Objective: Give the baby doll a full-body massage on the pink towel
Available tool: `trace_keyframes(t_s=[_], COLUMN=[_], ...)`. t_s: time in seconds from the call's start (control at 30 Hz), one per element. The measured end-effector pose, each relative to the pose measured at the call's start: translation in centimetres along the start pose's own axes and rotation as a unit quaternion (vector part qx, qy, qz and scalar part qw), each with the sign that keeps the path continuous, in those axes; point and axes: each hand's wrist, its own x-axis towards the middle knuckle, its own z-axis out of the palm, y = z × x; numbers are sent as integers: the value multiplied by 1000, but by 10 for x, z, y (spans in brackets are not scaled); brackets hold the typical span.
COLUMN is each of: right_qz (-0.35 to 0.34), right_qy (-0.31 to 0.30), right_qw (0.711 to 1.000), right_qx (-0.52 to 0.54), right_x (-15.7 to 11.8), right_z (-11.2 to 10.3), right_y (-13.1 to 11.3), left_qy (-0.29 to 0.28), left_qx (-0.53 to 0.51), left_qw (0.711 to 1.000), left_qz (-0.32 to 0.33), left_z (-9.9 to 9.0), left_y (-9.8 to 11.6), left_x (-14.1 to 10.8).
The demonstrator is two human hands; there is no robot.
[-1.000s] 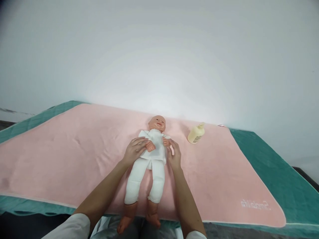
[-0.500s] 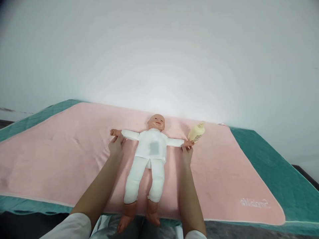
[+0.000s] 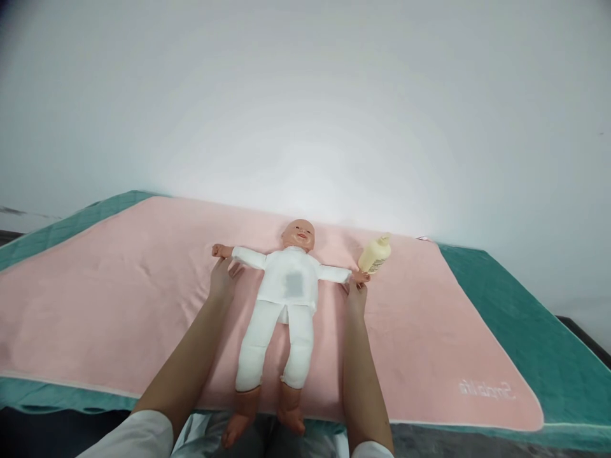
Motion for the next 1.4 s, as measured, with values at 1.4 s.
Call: trace_keyframes(t_s=[1.4], right_qz=[-343], right_qy=[-404], right_qw=[799], right_qx=[-284], right_x=[-60], right_z=[50], right_y=[-12], left_qy=[-460], left_qx=[443], left_qw=[664], left_qz=[388], left_z=[34], left_y=[7], left_x=[-64])
